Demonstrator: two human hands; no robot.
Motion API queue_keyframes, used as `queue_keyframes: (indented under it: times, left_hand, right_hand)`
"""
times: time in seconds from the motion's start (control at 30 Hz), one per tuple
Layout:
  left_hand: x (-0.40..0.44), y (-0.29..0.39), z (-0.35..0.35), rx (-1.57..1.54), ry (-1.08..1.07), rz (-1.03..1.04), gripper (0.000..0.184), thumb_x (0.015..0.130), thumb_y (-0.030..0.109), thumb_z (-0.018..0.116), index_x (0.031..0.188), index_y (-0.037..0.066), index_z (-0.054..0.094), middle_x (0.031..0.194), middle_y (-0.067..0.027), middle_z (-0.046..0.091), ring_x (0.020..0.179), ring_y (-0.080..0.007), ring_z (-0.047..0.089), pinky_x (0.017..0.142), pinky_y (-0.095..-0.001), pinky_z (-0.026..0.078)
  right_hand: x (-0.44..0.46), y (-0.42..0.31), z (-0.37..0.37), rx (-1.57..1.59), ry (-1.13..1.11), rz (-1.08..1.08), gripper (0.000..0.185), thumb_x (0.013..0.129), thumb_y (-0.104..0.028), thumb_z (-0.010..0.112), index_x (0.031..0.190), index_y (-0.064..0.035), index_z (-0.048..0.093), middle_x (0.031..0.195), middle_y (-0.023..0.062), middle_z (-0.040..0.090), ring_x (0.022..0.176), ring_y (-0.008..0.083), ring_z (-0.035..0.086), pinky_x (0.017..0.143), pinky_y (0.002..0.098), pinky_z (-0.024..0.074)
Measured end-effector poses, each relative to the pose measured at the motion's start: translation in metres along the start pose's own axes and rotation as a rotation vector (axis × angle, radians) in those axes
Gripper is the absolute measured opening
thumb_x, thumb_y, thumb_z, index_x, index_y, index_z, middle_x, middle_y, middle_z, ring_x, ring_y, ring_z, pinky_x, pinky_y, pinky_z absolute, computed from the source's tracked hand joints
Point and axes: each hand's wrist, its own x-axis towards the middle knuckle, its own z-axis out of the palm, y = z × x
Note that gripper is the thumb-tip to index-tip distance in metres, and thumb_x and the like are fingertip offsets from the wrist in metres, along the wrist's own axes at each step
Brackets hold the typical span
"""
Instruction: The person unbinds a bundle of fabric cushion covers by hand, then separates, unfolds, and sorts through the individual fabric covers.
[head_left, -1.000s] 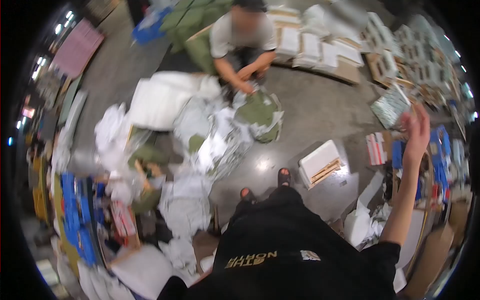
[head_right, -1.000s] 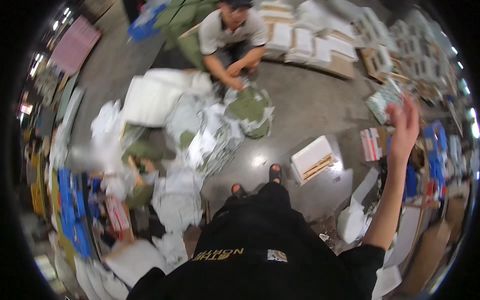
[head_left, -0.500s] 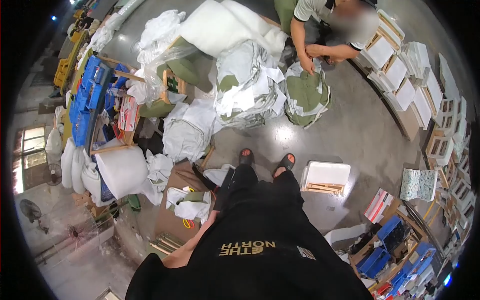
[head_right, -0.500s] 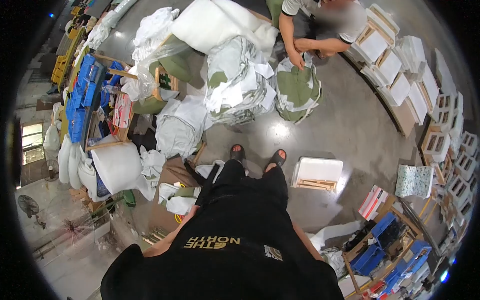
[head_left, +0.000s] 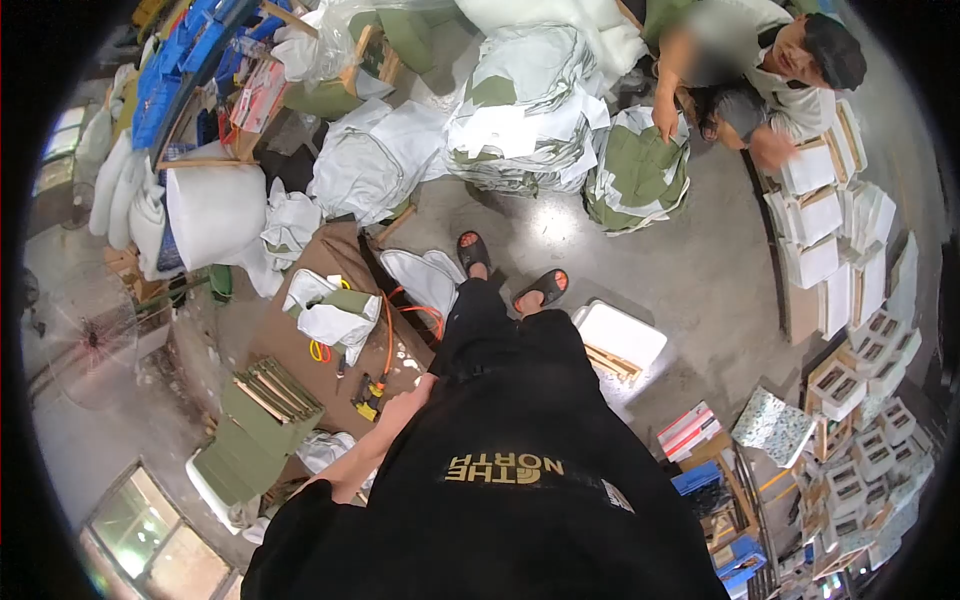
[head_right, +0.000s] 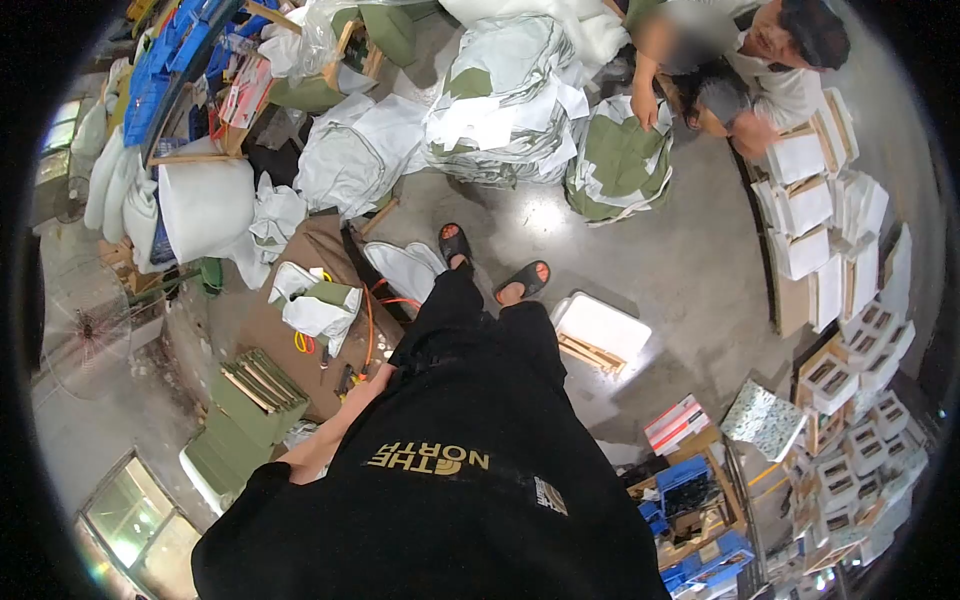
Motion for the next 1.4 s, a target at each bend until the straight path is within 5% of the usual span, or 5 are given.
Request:
queue_keyframes:
  times: [0.43, 0.57, 0.97, 1.27, 1.4]
  left_hand:
    - [0.025, -0.023, -0.038, 0.298, 0.01, 0.346, 0.028, 0.091, 0.03, 0.051, 0.117, 0.023, 0.043, 0.067, -0.022, 0.063, 0.067, -0.0444, 0.066, 0.058, -0.0563, 0.05]
    - [0.012, -0.015, -0.057, 0.273, 0.029, 0.393, 0.029, 0.09, 0.028, 0.052, 0.117, 0.023, 0.043, 0.066, -0.0211, 0.063, 0.067, -0.0431, 0.066, 0.058, -0.0562, 0.05]
    - [0.049, 0.045, -0.03, 0.379, 0.001, 0.247, 0.024, 0.09, 0.031, 0.055, 0.113, 0.025, 0.049, 0.076, -0.022, 0.065, 0.077, -0.0429, 0.067, 0.065, -0.0541, 0.05]
    - [0.056, 0.079, -0.062, -0.388, -0.47, 0.305, 0.039, 0.091, 0.023, 0.063, 0.124, 0.007, 0.052, 0.076, -0.0074, 0.063, 0.07, -0.014, 0.062, 0.065, -0.0342, 0.048]
    - [0.069, 0.118, -0.069, -0.199, -0.013, 0.286, 0.031, 0.097, 0.018, 0.056, 0.126, 0.007, 0.052, 0.07, -0.0042, 0.062, 0.064, -0.0186, 0.062, 0.061, -0.0369, 0.049]
  right_hand:
    - [-0.039, -0.029, -0.027, -0.148, -0.157, -0.025, 0.041, 0.082, -0.019, 0.064, 0.12, -0.0034, 0.062, 0.11, 0.0208, 0.066, 0.101, 0.0373, 0.062, 0.085, 0.0438, 0.0489]
    - [-0.015, -0.027, -0.021, 0.193, 0.269, -0.565, 0.023, 0.086, -0.019, 0.054, 0.1, -0.0047, 0.065, 0.091, 0.0223, 0.063, 0.084, 0.0414, 0.06, 0.072, 0.0461, 0.0462]
    - [0.046, 0.014, -0.027, 0.121, -0.336, -0.094, 0.031, 0.096, -0.02, 0.045, 0.116, -0.004, 0.063, 0.118, 0.0203, 0.064, 0.106, 0.0352, 0.062, 0.093, 0.0396, 0.0467]
    - [0.086, 0.022, -0.102, 0.937, 0.314, -0.054, 0.02, 0.093, -0.02, 0.064, 0.101, -0.0024, 0.065, 0.09, -0.0014, 0.064, 0.085, 0.0079, 0.058, 0.079, 0.0254, 0.0472]
    - [0.143, 0.052, -0.115, 1.018, 0.569, 0.053, 0.019, 0.093, -0.018, 0.061, 0.098, -0.0002, 0.065, 0.086, 0.0019, 0.066, 0.08, 0.0101, 0.06, 0.076, 0.0256, 0.0487]
